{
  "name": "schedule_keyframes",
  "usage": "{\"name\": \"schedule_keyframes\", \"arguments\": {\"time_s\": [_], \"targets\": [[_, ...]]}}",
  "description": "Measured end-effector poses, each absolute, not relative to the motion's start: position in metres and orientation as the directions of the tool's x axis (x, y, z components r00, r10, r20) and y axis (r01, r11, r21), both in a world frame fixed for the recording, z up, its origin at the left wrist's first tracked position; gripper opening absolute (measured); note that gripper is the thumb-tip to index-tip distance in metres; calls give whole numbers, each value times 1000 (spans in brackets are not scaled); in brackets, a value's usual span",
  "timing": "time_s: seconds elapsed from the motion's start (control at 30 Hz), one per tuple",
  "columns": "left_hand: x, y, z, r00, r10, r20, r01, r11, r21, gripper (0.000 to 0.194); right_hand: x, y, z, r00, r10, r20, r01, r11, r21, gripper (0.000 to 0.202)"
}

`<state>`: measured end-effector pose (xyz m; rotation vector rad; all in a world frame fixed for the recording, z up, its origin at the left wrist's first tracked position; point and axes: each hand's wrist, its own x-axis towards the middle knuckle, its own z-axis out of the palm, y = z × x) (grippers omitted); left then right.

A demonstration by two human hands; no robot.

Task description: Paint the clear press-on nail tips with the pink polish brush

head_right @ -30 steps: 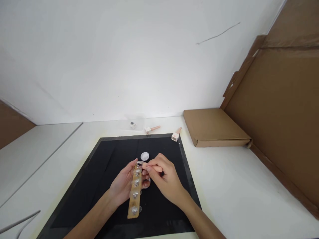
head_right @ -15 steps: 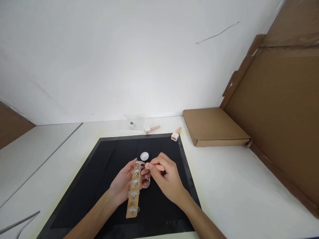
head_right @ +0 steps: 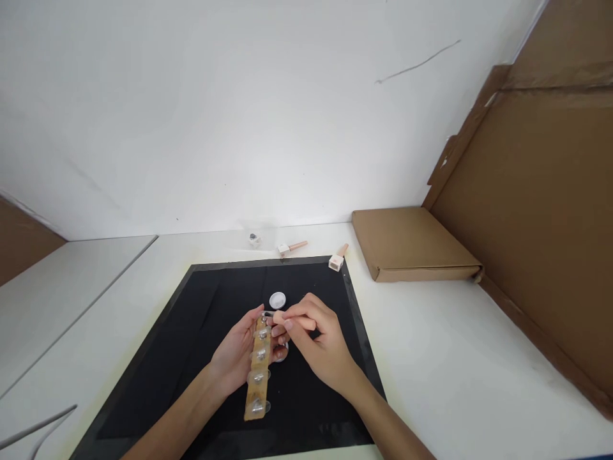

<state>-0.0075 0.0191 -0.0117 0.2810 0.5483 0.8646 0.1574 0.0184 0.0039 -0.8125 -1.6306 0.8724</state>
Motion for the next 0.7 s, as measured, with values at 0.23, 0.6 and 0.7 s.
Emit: {"name": "schedule_keyframes", "arguments": {"time_s": [0.23,0.6,0.7], "targets": [[-6,19,-9,509,783,-357,-645,622,444,40,155,19,5,-225,871,436,121,469,-875,14],[-8,18,-11,540,776,-326,-654,630,419,35,154,19,2,-88,893,442,164,451,-878,19],[-9,19,-12,548,775,-315,-648,631,426,36,154,19,2,-69,889,452,164,457,-874,19]]}}
